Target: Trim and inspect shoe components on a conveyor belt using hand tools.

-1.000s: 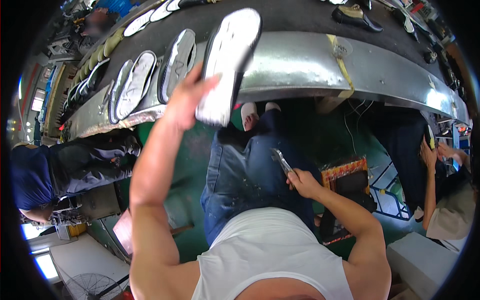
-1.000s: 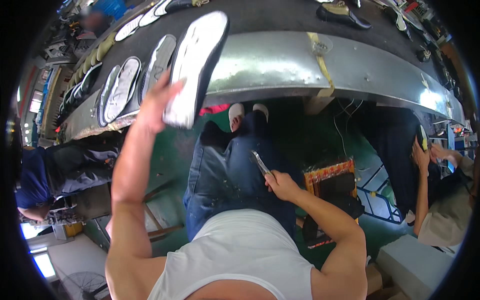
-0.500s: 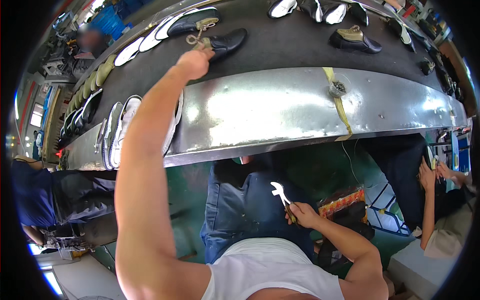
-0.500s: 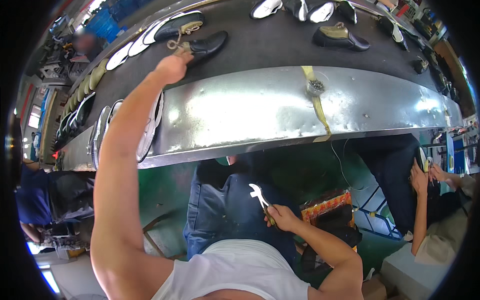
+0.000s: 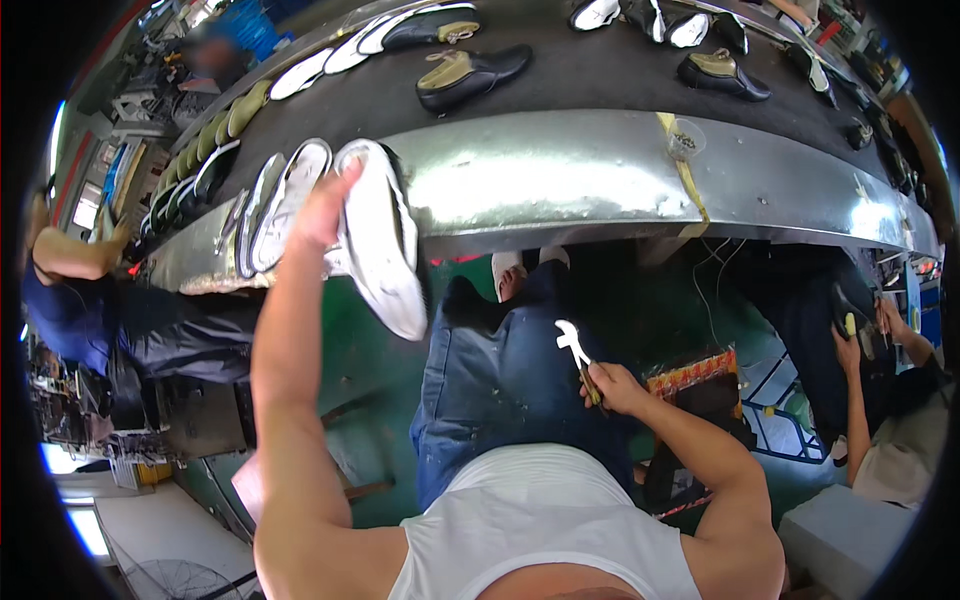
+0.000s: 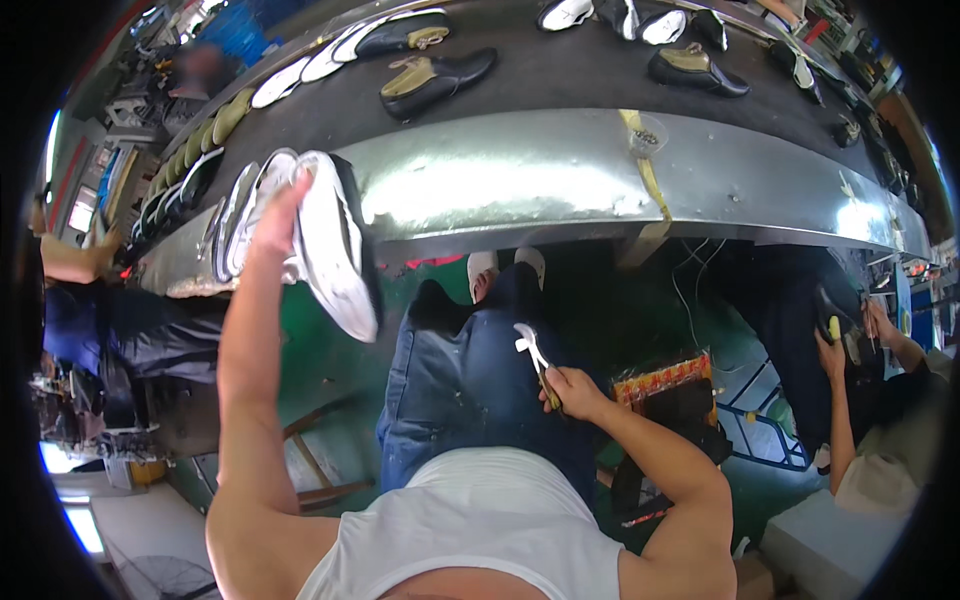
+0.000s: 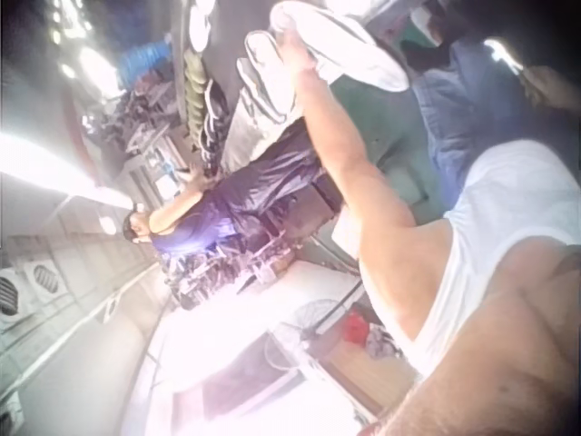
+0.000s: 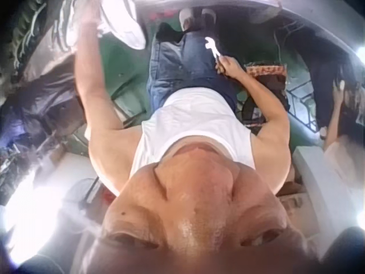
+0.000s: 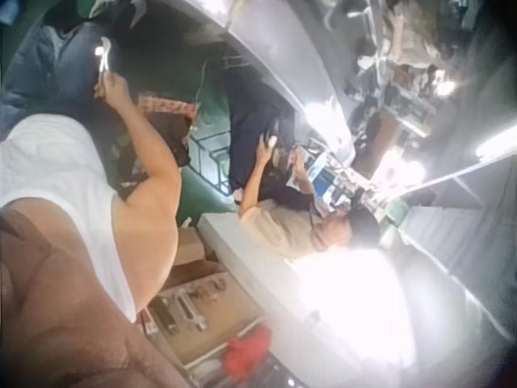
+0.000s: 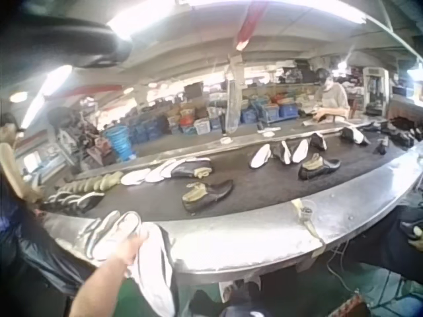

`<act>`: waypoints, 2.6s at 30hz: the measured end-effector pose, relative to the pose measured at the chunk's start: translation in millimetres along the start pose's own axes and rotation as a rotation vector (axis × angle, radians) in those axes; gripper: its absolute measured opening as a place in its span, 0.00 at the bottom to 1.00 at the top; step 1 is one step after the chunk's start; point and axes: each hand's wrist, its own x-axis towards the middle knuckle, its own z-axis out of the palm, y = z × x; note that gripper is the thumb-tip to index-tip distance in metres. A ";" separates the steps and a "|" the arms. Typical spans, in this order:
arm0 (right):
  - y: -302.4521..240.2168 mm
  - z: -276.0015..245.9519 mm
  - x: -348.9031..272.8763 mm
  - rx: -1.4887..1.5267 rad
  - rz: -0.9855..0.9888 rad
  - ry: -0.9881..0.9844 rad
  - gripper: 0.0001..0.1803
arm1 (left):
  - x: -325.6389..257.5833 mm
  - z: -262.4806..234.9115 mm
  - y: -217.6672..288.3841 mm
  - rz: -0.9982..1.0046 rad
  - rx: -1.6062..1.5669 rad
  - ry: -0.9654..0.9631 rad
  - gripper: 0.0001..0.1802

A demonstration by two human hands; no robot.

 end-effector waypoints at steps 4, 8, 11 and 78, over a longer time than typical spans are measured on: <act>-2.8 6.1 1.1 0.041 0.042 0.101 0.16 | -89.1 108.0 -107.6 0.206 -0.163 0.050 0.35; -51.6 16.7 -23.8 -0.292 -0.195 0.153 0.11 | -127.0 161.5 -196.9 0.213 0.304 0.026 0.38; -90.1 36.9 -37.0 -0.283 -0.199 0.097 0.12 | -124.0 141.1 -199.9 0.218 0.157 -0.081 0.35; -42.5 8.1 0.6 -0.637 -0.097 0.315 0.24 | -163.6 186.2 -250.7 -0.179 0.102 -0.153 0.50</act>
